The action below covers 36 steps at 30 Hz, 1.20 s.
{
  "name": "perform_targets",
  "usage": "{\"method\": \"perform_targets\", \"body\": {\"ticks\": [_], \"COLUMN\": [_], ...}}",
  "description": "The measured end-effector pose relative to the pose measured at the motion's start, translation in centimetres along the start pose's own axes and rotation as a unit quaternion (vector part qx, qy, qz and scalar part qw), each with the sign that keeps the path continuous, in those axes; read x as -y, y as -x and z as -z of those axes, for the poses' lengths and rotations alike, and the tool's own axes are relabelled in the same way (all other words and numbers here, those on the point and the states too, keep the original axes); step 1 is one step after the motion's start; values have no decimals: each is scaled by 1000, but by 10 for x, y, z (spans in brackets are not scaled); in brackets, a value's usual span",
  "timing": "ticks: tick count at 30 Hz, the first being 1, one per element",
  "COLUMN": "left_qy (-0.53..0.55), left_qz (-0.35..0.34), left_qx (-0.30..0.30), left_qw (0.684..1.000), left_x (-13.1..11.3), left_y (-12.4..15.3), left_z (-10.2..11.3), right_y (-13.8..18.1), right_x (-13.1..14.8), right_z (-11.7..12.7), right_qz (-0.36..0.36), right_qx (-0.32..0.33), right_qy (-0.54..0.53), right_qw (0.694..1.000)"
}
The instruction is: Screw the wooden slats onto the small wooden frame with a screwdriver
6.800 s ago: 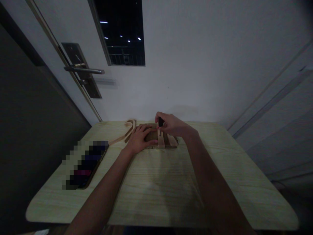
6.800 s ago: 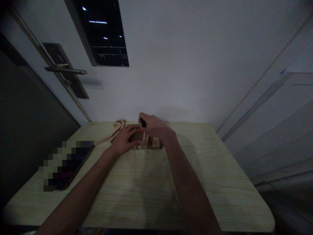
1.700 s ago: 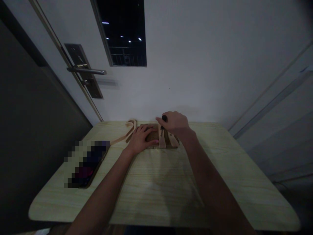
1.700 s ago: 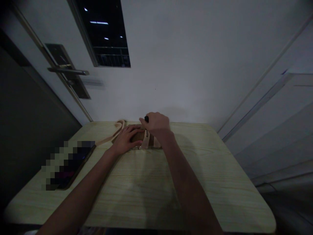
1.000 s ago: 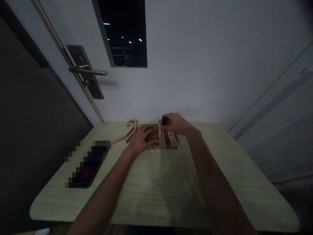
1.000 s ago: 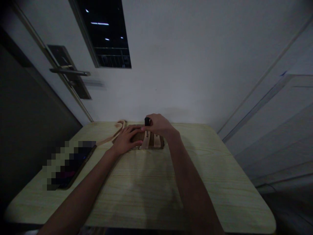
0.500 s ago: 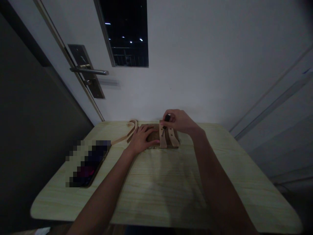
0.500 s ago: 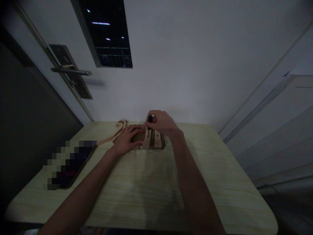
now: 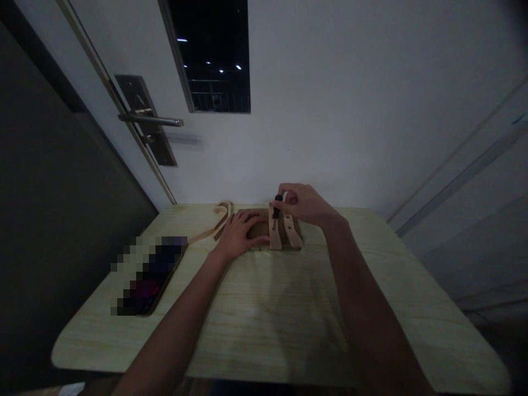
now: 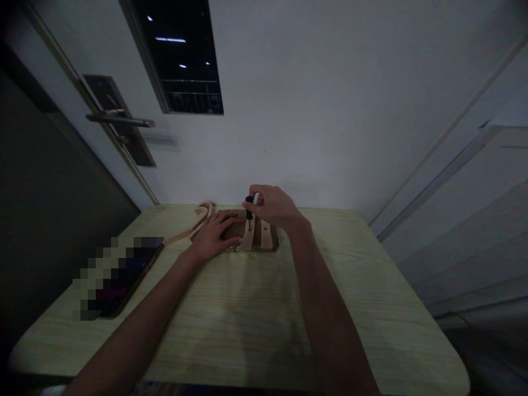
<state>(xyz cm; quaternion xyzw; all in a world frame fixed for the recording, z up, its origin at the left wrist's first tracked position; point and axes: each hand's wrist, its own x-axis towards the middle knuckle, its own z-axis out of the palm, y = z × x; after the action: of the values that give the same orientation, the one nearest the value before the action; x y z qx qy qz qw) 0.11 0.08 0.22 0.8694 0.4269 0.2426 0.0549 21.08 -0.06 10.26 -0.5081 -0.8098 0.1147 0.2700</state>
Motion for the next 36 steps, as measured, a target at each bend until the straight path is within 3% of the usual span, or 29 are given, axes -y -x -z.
{"method": "perform_targets", "body": {"ticks": [5, 12, 23, 29, 33, 36], "left_qy": [-2, -1, 1, 2, 2, 4], "left_qz": [-4, -6, 0, -8, -3, -3], "left_qx": [-1, 0, 0, -5, -4, -1], "left_qw": [1000, 1000, 1000, 1000, 1000, 1000], "left_x": [0, 0, 0, 0, 0, 0], "left_y": [-1, -1, -1, -1, 0, -1], "left_z": [-1, -1, 0, -1, -1, -1], "right_y": [-2, 2, 4, -2, -7, -7], "right_x": [8, 20, 10, 8, 9, 9], "right_z": [-5, -11, -6, -9, -19, -24], "right_qz": [-9, -88, 0, 1, -50, -76], "right_qx": [-25, -20, 98, 55, 5, 9], "right_qy": [75, 196, 40, 92, 150, 174], "right_qw": [997, 976, 994, 994, 987, 982]}}
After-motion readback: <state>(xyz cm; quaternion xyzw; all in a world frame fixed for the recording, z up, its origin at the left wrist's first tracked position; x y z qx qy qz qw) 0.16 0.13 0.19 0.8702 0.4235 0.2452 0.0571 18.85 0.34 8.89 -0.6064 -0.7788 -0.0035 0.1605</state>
